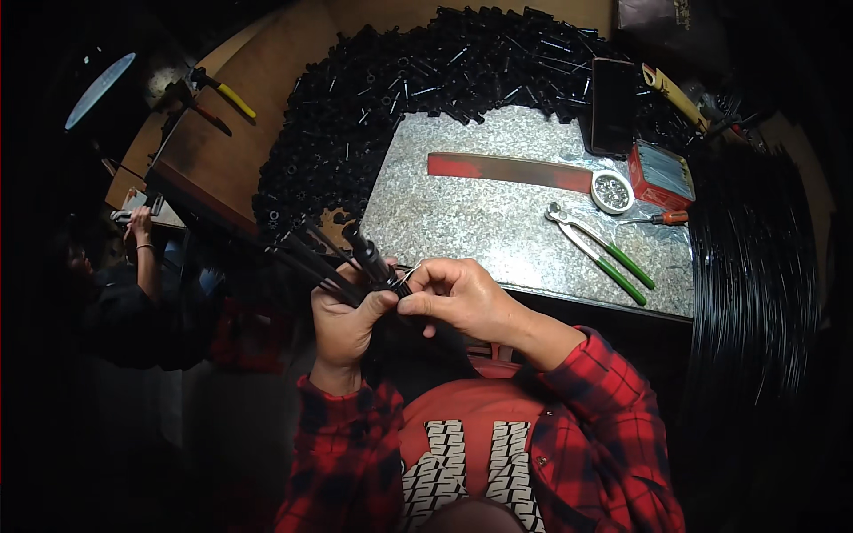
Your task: Assembling long black rods into a connector housing using pliers and a hammer at a manufacturing workbench.
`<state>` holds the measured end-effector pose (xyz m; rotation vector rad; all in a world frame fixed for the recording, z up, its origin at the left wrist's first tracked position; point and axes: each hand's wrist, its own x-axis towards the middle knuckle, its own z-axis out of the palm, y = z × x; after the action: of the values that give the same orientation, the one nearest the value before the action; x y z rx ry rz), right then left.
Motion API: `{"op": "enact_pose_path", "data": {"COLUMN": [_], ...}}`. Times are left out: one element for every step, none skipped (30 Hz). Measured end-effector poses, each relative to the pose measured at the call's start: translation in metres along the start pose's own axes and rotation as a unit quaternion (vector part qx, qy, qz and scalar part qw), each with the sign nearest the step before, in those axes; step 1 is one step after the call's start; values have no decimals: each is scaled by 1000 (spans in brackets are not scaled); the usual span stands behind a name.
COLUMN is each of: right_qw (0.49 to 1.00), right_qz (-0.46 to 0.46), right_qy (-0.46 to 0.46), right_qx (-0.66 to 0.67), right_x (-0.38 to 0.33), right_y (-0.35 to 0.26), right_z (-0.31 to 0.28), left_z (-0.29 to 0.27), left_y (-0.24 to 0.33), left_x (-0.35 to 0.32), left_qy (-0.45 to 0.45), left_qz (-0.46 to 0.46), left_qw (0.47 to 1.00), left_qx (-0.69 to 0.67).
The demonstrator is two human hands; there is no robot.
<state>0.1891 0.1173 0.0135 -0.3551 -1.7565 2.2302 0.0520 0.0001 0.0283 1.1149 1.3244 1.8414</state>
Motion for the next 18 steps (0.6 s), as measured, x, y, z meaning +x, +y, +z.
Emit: {"op": "enact_pose_path", "data": {"right_qw": [1000,1000,1000,1000,1000,1000,999,999,998,996,996,992,987,987,988,989,989,994], "right_qz": [-9,-9,-11,-12,-12,-18,-23,-23,-39,-55,-55,-85,-115,-115,-105,-96,-97,-76], "right_qy": [5,3,-2,-6,-6,2,10,10,9,9,8,10,12,12,8,3,4,3], "right_qx": [3,2,-6,-13,-13,-22,-31,-31,-49,-66,-67,-88,-109,-108,-111,-113,-113,-78], "right_x": [0,1,0,0,0,0,0,-1,-1,-2,-2,-2,-3,-3,-2,-2,-2,-1], "right_y": [2,0,-2,-2,-2,0,1,1,0,0,0,0,0,-1,-2,-3,-2,0], "right_z": [0,0,1,1,2,3,3,3,3,3,4,4,5,5,5,5,5,5], "left_z": [2,2,2,1,2,2,3,4,5,6,7,7,7,8,8,8,8,7], "left_y": [1,2,2,1,1,1,1,1,1,1,1,1,1,1,1,2,3,4], "left_x": [-1,-1,-1,-1,-1,-1,-1,-2,-2,-2,-2,-3,-3,-3,-3,-3,-2,-2], "left_qy": [1,8,14,15,15,15,15,16,18,21,22,26,31,31,35,40,39,26], "left_qz": [0,-9,-18,-7,-6,-3,0,1,3,6,6,8,11,10,6,1,1,-2], "left_qw": [1000,1000,1000,1000,1000,1000,1000,1000,1000,1000,1000,1000,999,999,999,999,999,999], "left_qx": [0,-1,-2,-4,-5,-1,2,2,-2,-6,-6,4,13,13,19,25,25,25]}}
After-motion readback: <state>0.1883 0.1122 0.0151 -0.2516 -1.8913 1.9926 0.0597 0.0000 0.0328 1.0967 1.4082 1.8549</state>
